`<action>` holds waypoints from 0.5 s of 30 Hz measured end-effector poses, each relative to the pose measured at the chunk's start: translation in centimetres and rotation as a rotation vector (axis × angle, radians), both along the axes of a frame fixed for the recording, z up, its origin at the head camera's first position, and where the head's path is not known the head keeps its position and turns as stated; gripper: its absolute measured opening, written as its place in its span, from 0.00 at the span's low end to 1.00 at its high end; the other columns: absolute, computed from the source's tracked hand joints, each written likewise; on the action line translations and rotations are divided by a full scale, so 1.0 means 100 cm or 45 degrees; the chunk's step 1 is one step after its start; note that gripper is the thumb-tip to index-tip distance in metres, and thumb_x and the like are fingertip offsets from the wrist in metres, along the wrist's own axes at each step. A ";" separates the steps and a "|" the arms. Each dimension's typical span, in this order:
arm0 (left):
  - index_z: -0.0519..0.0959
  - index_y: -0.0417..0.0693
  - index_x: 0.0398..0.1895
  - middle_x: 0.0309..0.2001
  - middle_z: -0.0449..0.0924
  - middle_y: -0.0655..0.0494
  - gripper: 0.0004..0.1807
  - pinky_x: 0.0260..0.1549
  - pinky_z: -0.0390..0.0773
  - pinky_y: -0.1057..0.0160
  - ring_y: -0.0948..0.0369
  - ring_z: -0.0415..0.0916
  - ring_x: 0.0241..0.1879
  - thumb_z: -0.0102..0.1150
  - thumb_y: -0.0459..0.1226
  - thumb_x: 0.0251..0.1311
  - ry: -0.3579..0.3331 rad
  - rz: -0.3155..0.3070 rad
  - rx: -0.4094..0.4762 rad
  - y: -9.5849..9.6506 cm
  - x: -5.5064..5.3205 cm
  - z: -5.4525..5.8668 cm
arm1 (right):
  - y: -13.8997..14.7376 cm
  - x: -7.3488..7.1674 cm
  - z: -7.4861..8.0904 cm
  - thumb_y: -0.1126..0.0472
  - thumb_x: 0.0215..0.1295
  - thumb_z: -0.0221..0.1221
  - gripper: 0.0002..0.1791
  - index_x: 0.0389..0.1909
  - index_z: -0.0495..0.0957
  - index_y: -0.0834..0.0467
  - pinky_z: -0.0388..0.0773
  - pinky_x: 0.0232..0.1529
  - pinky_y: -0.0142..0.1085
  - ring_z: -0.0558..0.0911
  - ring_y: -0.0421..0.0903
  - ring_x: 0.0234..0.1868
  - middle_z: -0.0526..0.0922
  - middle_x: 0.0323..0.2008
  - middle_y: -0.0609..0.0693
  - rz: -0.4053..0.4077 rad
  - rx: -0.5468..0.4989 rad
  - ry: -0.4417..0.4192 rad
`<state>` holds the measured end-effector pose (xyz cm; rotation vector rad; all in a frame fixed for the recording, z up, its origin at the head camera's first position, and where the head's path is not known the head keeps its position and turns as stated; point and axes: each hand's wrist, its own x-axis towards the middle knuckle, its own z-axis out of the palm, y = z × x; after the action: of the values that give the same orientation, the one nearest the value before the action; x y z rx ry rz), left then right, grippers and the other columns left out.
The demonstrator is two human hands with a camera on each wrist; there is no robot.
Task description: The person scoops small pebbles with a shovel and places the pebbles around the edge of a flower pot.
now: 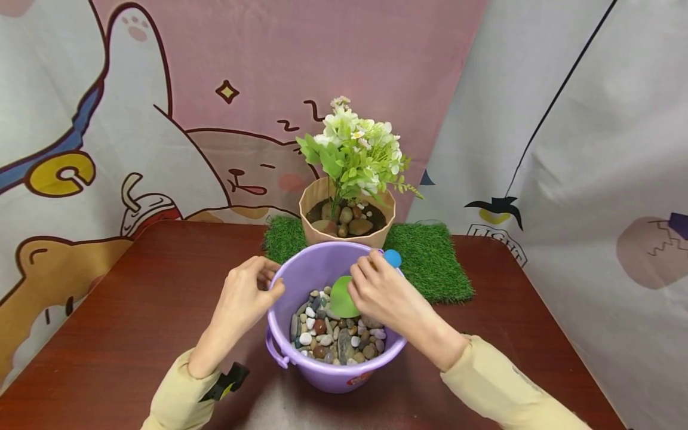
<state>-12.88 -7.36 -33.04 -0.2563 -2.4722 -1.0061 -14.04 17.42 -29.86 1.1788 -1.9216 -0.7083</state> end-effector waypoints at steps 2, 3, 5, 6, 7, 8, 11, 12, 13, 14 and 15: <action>0.81 0.41 0.30 0.26 0.80 0.53 0.09 0.26 0.74 0.65 0.62 0.76 0.24 0.63 0.32 0.42 0.000 0.001 0.003 0.000 0.000 0.000 | 0.001 -0.002 -0.001 0.70 0.63 0.34 0.20 0.25 0.75 0.58 0.67 0.39 0.42 0.71 0.50 0.29 0.73 0.24 0.52 -0.033 -0.001 -0.037; 0.81 0.41 0.30 0.26 0.80 0.53 0.09 0.26 0.74 0.65 0.62 0.76 0.24 0.62 0.32 0.42 -0.001 0.002 0.003 0.000 0.000 0.000 | 0.002 -0.003 -0.001 0.68 0.63 0.37 0.18 0.26 0.76 0.58 0.67 0.39 0.42 0.71 0.50 0.29 0.73 0.24 0.52 -0.052 -0.003 -0.063; 0.81 0.41 0.30 0.26 0.80 0.53 0.09 0.26 0.75 0.64 0.61 0.77 0.24 0.62 0.32 0.42 -0.004 0.003 0.004 0.001 0.001 0.001 | 0.004 -0.005 -0.002 0.67 0.60 0.45 0.11 0.25 0.76 0.57 0.66 0.40 0.42 0.71 0.50 0.29 0.74 0.24 0.52 -0.088 -0.019 -0.119; 0.81 0.41 0.30 0.26 0.80 0.53 0.09 0.26 0.75 0.64 0.61 0.77 0.25 0.62 0.32 0.42 -0.007 0.003 0.005 0.001 0.001 0.001 | 0.005 -0.006 -0.002 0.66 0.58 0.49 0.08 0.25 0.77 0.57 0.66 0.39 0.42 0.72 0.51 0.29 0.74 0.24 0.52 -0.104 -0.030 -0.148; 0.81 0.41 0.30 0.26 0.80 0.52 0.09 0.26 0.75 0.64 0.61 0.77 0.25 0.62 0.32 0.42 -0.010 0.004 0.004 0.001 0.001 0.001 | 0.006 -0.007 -0.003 0.66 0.56 0.53 0.05 0.25 0.77 0.57 0.65 0.39 0.42 0.72 0.51 0.29 0.74 0.23 0.52 -0.120 -0.041 -0.174; 0.81 0.41 0.30 0.26 0.80 0.52 0.09 0.26 0.75 0.64 0.61 0.77 0.25 0.62 0.32 0.42 -0.013 0.004 0.003 0.001 0.001 0.001 | 0.007 -0.008 -0.003 0.65 0.54 0.57 0.03 0.24 0.77 0.57 0.65 0.39 0.42 0.72 0.51 0.29 0.74 0.23 0.52 -0.137 -0.053 -0.196; 0.81 0.41 0.30 0.26 0.80 0.52 0.08 0.26 0.75 0.64 0.61 0.77 0.25 0.62 0.32 0.42 -0.021 0.004 0.003 0.001 0.001 0.001 | 0.009 -0.010 -0.004 0.65 0.51 0.62 0.04 0.23 0.76 0.56 0.64 0.39 0.42 0.72 0.52 0.28 0.74 0.22 0.52 -0.169 -0.091 -0.251; 0.81 0.41 0.30 0.26 0.80 0.52 0.08 0.26 0.75 0.64 0.61 0.77 0.25 0.62 0.32 0.43 -0.024 0.005 0.003 0.001 0.001 0.001 | 0.009 -0.011 -0.004 0.66 0.51 0.62 0.04 0.23 0.76 0.56 0.64 0.39 0.42 0.72 0.52 0.28 0.74 0.22 0.52 -0.174 -0.103 -0.260; 0.81 0.41 0.30 0.26 0.80 0.52 0.08 0.26 0.75 0.64 0.61 0.77 0.25 0.62 0.32 0.43 -0.027 0.005 0.004 0.001 0.001 0.001 | 0.009 -0.011 -0.005 0.66 0.51 0.62 0.05 0.23 0.76 0.56 0.64 0.39 0.43 0.72 0.52 0.28 0.74 0.22 0.52 -0.178 -0.112 -0.261; 0.81 0.41 0.30 0.26 0.80 0.53 0.08 0.26 0.75 0.64 0.61 0.77 0.25 0.62 0.32 0.43 -0.030 0.005 0.005 0.001 0.001 0.001 | 0.009 -0.010 -0.005 0.66 0.51 0.62 0.05 0.23 0.76 0.56 0.64 0.39 0.43 0.72 0.52 0.28 0.73 0.22 0.52 -0.179 -0.122 -0.261; 0.81 0.41 0.30 0.27 0.80 0.53 0.09 0.27 0.75 0.64 0.61 0.77 0.25 0.62 0.32 0.43 -0.032 0.005 0.006 0.002 0.001 0.001 | 0.009 -0.010 -0.005 0.67 0.51 0.61 0.05 0.23 0.75 0.56 0.64 0.40 0.43 0.72 0.52 0.28 0.73 0.22 0.52 -0.177 -0.131 -0.256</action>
<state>-12.82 -7.20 -32.95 -0.2390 -2.4914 -1.0199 -15.04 18.29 -30.40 1.0951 -2.1973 -0.5730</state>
